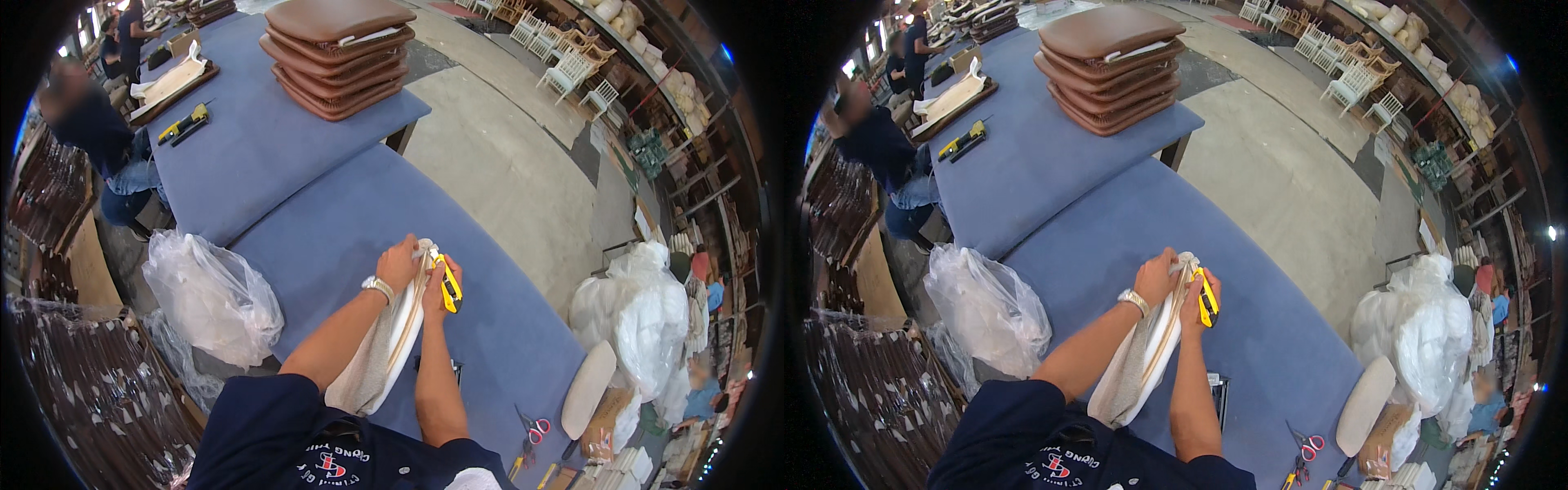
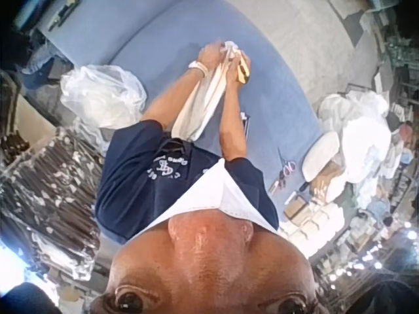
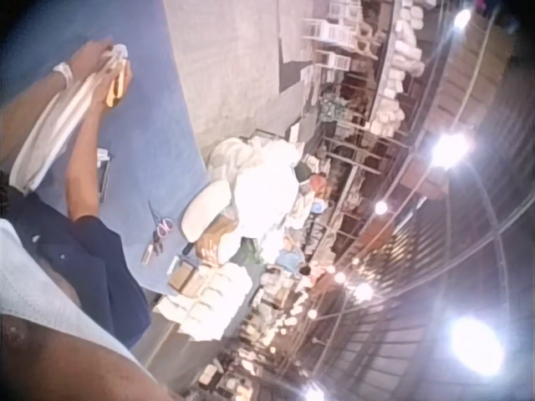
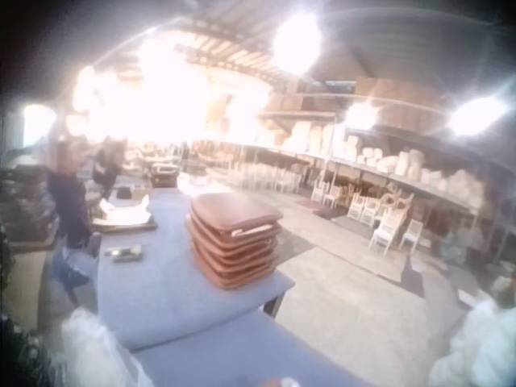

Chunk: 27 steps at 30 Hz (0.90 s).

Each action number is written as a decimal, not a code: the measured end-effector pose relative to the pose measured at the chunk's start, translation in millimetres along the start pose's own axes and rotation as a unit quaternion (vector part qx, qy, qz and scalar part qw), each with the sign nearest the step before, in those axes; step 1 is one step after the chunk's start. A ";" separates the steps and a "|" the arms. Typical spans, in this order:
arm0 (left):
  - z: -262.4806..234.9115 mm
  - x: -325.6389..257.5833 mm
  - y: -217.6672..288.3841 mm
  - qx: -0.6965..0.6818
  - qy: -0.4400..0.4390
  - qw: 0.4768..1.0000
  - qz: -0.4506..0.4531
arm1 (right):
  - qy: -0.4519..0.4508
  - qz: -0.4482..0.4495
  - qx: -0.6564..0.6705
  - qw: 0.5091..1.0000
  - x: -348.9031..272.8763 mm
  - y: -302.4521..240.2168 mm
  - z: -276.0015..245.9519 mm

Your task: The person trims excess fabric from a white upholstered cushion using a utility knife and secures the fabric edges with a staple gun. The person repeatedly cuts, folds, and staples the fabric around the cushion perimeter.

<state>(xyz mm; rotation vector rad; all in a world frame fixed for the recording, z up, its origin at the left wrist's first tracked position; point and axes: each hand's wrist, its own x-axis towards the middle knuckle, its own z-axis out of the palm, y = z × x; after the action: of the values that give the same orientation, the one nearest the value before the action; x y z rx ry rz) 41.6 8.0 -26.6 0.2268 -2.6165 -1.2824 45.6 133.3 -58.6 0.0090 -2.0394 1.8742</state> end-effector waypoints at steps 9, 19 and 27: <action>-1.6 29.3 -11.9 -0.055 -0.099 0.993 -0.026 | -0.005 0.075 0.014 0.997 2.8 -6.7 -11.1; 12.4 39.0 -2.3 -0.053 -0.148 0.987 -0.015 | 0.012 0.099 0.004 0.995 8.4 -5.6 -24.8; 19.8 41.9 -1.9 0.001 -0.137 0.990 0.040 | 0.019 0.095 0.002 0.995 11.6 -10.3 -19.0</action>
<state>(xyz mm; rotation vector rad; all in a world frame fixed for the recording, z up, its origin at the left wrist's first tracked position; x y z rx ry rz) -4.0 12.1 -34.6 -0.0596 -2.8184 -1.3707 42.4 153.2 -44.7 -0.2259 -2.0749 1.9744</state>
